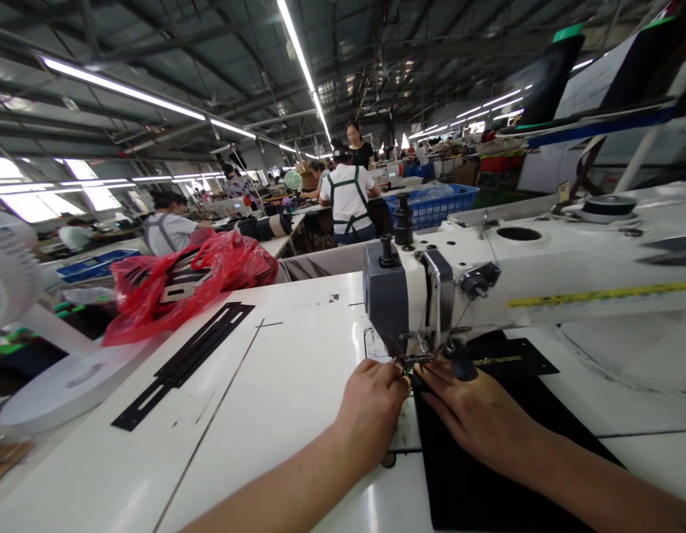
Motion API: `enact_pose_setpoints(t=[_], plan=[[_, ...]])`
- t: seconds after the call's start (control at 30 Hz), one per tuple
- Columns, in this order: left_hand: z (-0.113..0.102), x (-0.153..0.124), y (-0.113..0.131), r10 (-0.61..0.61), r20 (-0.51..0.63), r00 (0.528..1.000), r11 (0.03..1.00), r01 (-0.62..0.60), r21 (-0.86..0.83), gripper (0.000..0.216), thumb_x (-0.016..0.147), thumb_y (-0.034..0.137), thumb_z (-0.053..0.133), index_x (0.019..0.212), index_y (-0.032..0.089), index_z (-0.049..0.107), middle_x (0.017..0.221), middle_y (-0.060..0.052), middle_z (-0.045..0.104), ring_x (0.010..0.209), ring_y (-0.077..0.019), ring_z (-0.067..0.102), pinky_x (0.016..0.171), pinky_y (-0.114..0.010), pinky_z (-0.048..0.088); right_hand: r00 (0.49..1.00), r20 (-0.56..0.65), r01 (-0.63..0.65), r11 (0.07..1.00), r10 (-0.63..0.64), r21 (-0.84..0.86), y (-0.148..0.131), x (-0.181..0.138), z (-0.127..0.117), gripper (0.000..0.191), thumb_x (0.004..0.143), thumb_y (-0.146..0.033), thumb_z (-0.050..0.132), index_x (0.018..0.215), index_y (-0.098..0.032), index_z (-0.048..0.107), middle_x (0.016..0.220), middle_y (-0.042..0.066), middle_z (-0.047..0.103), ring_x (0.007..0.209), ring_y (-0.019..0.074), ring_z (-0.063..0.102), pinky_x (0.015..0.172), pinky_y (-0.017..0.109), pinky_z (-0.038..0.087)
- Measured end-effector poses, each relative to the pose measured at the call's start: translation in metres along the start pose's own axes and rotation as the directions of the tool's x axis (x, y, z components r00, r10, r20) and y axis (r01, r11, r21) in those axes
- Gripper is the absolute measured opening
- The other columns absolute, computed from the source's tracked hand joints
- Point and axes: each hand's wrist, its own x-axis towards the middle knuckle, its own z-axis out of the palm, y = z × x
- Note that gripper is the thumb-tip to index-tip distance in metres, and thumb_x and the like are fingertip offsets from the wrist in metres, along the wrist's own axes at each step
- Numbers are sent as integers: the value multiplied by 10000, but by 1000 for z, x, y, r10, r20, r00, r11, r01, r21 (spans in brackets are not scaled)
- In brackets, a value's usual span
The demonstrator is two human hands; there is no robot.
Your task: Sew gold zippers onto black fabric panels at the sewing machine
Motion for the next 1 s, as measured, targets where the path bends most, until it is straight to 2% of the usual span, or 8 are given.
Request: enact_pose_setpoints(t=[0.13, 0.33, 0.73, 1.0], plan=[[1, -3, -1, 6, -4, 1000, 999, -6, -35, 61, 848, 144, 538, 861, 161, 595, 951, -50, 654, 861, -183, 607, 771, -331, 467, 1000, 18, 10, 1000, -9, -25, 2, -2, 1, 335, 871, -137, 412, 1177, -116, 545, 1109, 146, 639, 1067, 232, 585, 945, 433, 466], [1, -5, 0, 9, 13, 1000, 998, -8, -69, 98, 823, 160, 571, 917, 149, 597, 1057, -69, 639, 949, -200, 599, 816, -346, 470, 998, -54, 23, 998, -26, -56, 2, -4, 2, 322, 871, -144, 411, 1151, -114, 567, 1116, 143, 640, 1045, 252, 599, 911, 452, 492], [1, -3, -2, -14, 27, 1000, 996, 17, -93, 78, 831, 155, 560, 894, 156, 606, 985, -55, 658, 914, -189, 609, 807, -340, 466, 1000, -3, 12, 999, -12, -47, 2, -2, -1, 313, 865, -138, 421, 1140, -116, 568, 1112, 136, 642, 1018, 250, 612, 912, 459, 488], [2, 0, 0, -17, -1, 1000, 998, 17, -66, 55, 814, 142, 591, 867, 149, 605, 947, -55, 666, 881, -192, 621, 786, -340, 473, 999, -39, 5, 999, -7, -51, 0, 0, 1, 324, 857, -144, 433, 1150, -159, 572, 1092, 119, 650, 1016, 231, 610, 914, 429, 484]])
